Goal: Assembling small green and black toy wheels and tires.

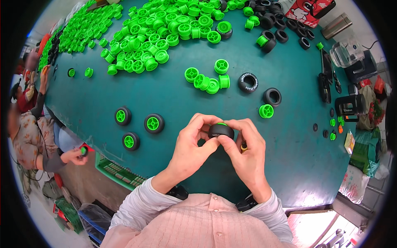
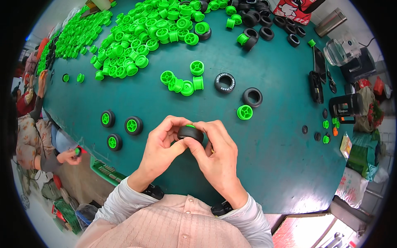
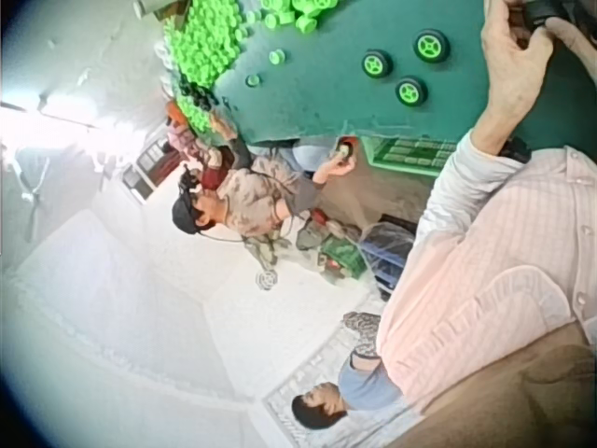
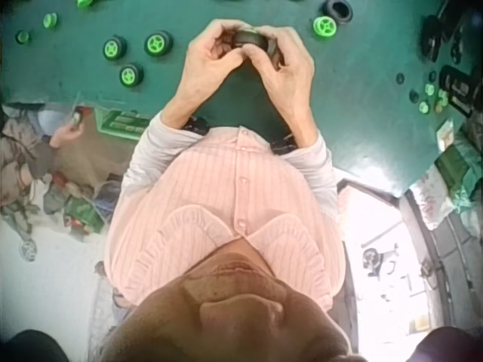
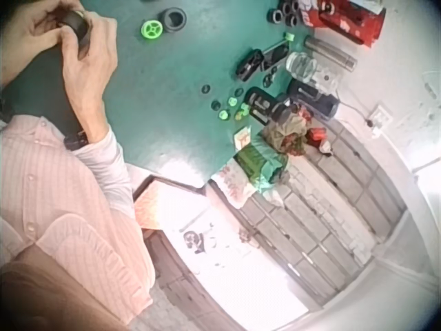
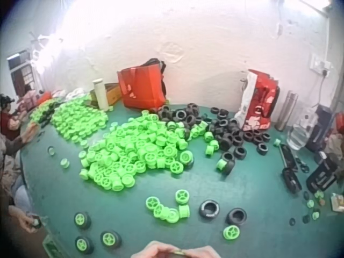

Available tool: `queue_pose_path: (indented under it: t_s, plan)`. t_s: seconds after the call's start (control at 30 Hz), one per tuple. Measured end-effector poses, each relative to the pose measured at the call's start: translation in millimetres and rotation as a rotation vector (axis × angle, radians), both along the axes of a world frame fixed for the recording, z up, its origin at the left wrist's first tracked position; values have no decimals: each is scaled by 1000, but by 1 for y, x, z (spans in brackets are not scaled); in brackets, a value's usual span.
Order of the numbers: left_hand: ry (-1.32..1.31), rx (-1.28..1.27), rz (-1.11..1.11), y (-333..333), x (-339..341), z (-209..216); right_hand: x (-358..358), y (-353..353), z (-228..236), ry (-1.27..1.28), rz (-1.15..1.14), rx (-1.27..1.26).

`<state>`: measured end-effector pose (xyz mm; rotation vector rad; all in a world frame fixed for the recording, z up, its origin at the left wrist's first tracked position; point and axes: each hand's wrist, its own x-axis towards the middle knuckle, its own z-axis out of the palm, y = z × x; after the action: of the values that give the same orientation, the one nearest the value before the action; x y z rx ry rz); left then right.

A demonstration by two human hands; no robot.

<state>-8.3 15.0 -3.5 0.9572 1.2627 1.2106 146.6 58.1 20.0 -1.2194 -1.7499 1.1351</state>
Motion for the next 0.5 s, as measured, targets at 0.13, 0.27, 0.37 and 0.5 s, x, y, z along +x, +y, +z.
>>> queue_pose_path:
  t_s: [0.13, 0.27, 0.37, 0.5]
  plan:
    - [-217, -70, 94, 0, 2, -2, 8, 7, -9, -31, 54, -32]
    - [-263, -118, 58, 0, 8, 3, 2, 5, -9, 35, 9, 47]
    - [-267, -122, 71, -1, 12, 3, 6, 6, -15, 112, 10, 29]
    - [-211, -55, 73, 1, 10, -7, 10, 6, -14, 96, -21, -74]
